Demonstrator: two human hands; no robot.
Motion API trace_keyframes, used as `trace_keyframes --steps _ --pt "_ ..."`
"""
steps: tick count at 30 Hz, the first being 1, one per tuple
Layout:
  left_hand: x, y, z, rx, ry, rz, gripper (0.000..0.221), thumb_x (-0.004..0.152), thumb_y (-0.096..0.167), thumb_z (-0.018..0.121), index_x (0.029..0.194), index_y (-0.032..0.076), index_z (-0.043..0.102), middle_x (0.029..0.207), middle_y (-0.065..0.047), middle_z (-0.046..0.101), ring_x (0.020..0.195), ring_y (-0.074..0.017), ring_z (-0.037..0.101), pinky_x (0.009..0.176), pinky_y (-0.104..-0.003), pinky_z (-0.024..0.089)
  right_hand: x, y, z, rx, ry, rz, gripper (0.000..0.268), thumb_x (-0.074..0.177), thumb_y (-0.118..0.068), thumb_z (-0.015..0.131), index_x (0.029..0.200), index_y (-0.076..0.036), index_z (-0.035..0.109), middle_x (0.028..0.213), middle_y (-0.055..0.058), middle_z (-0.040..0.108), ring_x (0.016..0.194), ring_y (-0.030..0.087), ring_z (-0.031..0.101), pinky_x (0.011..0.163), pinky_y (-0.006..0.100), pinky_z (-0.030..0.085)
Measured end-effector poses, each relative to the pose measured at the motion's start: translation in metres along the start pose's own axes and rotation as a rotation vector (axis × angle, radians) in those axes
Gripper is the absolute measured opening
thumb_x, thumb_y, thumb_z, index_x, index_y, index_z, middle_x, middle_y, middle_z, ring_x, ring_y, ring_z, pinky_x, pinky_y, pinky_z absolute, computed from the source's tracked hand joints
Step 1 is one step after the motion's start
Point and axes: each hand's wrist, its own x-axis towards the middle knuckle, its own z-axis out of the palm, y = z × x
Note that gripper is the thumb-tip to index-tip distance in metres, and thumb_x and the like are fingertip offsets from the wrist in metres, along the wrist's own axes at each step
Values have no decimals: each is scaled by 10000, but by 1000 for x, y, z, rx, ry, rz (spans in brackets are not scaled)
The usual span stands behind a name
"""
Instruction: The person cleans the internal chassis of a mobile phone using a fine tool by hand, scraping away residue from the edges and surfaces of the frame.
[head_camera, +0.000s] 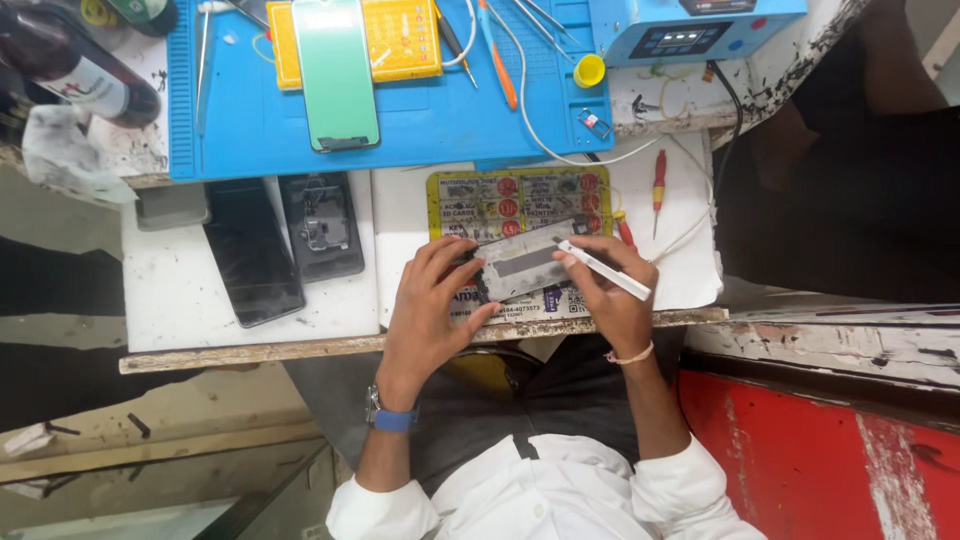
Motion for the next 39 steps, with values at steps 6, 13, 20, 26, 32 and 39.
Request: trace_keyframes --steps 6,13,20,26,32,39 --pt "-4 -4 4 -9 26 -3 500 740 241 885 1151 9 717 1363 -107 632 1337 -323 517 1089 -461 449 1 -2 27 -286 -71 -112 169 890 -38 776 1055 -9 756 965 90 793 815 120 770 668 240 586" --pt "-4 -5 5 -8 17 -5 502 740 233 884 1157 9 720 1364 -106 631 1336 -319 515 1094 -461 446 6 -9 39 -357 -101 -395 221 851 9 771 1068 -24 748 1045 123 776 944 216 770 791 301 615" --pt "-5 -7 7 -6 9 -18 503 748 238 882 1168 8 726 1369 -101 631 1342 -311 510 1102 -458 447 4 -2 37 -327 -133 -319 203 859 -10 777 1060 -21 752 1011 124 774 902 197 775 735 281 616" --pt "-5 -8 7 -6 10 -16 489 758 255 878 1158 13 732 1379 -99 628 1355 -309 506 1111 -456 448 5 1 31 -386 -82 -296 162 885 -31 775 1046 -23 756 988 117 781 827 169 771 676 266 606" --pt "-6 -10 9 3 -2 -12 497 777 275 872 1169 5 730 1384 -94 629 1353 -304 502 1114 -457 441 4 4 10 -434 61 -91 165 903 -66 769 1061 -18 763 970 107 793 731 140 757 570 253 575" --pt "-4 -7 6 -3 8 -4 481 760 251 872 1147 3 728 1370 -98 639 1349 -313 512 1117 -456 445 -4 2 30 -375 2 -343 163 904 -42 758 1064 -15 749 1025 116 776 882 168 763 723 278 607"
